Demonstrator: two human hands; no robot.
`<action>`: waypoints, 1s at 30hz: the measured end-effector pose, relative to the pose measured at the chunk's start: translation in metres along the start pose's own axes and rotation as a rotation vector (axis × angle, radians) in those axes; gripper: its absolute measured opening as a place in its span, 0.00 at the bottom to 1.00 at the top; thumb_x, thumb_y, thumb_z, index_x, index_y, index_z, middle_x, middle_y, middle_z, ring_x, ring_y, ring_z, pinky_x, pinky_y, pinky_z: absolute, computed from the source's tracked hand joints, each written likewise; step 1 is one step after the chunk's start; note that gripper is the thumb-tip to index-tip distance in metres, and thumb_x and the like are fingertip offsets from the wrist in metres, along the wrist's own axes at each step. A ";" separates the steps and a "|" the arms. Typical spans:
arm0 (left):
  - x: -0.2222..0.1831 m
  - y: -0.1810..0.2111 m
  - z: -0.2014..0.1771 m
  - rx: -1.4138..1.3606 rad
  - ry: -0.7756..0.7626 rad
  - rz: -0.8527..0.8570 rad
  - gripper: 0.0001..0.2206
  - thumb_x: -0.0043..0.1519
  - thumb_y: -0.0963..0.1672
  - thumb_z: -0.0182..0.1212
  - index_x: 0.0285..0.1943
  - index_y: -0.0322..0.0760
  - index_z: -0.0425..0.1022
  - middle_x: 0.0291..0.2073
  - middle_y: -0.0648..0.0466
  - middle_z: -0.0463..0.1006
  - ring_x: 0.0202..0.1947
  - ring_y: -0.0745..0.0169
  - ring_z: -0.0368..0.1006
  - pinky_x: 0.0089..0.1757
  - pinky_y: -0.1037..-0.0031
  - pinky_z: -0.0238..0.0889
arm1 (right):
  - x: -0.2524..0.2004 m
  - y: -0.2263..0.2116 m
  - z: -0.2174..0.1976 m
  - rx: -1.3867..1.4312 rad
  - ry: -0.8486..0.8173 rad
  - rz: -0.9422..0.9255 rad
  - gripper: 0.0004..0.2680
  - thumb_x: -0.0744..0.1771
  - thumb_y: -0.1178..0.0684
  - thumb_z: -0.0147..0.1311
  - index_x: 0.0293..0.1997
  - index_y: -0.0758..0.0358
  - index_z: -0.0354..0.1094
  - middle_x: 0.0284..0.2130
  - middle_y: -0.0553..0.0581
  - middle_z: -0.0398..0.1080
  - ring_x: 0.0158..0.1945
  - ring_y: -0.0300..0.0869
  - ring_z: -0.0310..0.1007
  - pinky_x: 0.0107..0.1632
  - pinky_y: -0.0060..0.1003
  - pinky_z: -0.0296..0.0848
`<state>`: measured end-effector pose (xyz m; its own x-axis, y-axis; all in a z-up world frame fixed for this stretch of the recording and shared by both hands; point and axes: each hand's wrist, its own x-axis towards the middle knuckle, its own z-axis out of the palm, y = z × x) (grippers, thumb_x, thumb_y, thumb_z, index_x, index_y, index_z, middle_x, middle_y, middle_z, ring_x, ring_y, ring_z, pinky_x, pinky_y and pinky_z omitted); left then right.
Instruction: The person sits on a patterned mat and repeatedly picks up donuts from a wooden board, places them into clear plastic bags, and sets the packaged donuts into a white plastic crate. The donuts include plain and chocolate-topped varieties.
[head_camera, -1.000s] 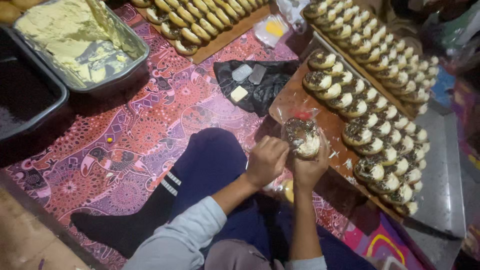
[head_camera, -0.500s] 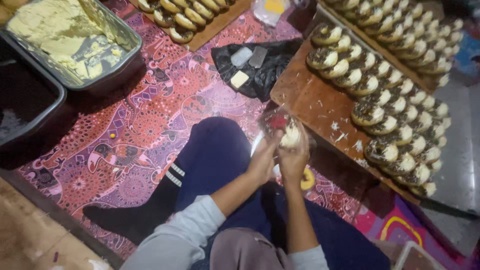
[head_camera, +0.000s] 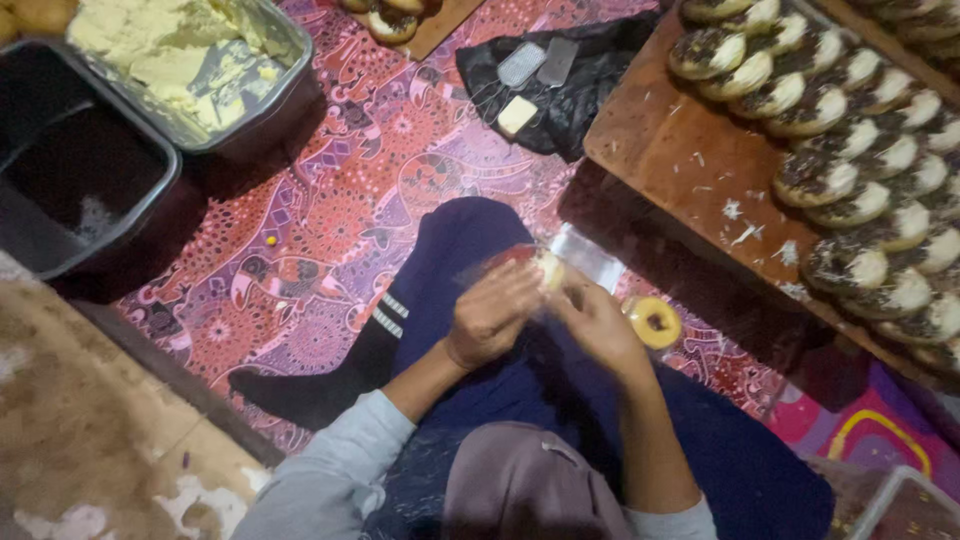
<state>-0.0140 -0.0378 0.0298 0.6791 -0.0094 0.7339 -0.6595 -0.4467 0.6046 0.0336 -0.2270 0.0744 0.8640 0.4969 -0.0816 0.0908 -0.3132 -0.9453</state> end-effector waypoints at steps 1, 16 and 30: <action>-0.004 0.005 -0.002 -0.008 0.069 -0.057 0.08 0.68 0.39 0.58 0.51 0.38 0.81 0.51 0.48 0.83 0.58 0.49 0.80 0.64 0.59 0.69 | -0.002 -0.008 0.003 -0.248 0.037 0.074 0.15 0.66 0.47 0.62 0.56 0.61 0.72 0.43 0.62 0.76 0.47 0.45 0.77 0.48 0.39 0.72; -0.022 -0.034 0.010 -0.633 0.329 -0.823 0.10 0.70 0.40 0.58 0.53 0.22 0.76 0.40 0.50 0.82 0.39 0.69 0.75 0.40 0.77 0.69 | 0.023 -0.053 0.031 -0.581 0.212 -0.533 0.10 0.63 0.59 0.61 0.48 0.59 0.77 0.41 0.60 0.78 0.44 0.52 0.78 0.48 0.44 0.76; 0.006 0.005 -0.001 -0.571 0.436 -0.778 0.12 0.72 0.40 0.53 0.57 0.23 0.77 0.48 0.46 0.83 0.48 0.66 0.80 0.51 0.74 0.73 | 0.038 0.022 -0.041 -0.509 0.313 0.151 0.13 0.64 0.62 0.62 0.54 0.65 0.74 0.47 0.64 0.78 0.45 0.46 0.80 0.49 0.40 0.78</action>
<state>-0.0134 -0.0390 0.0376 0.8802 0.4707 0.0612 -0.2232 0.2966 0.9286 0.0887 -0.2484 0.0635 0.9831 0.1799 -0.0327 0.1149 -0.7469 -0.6549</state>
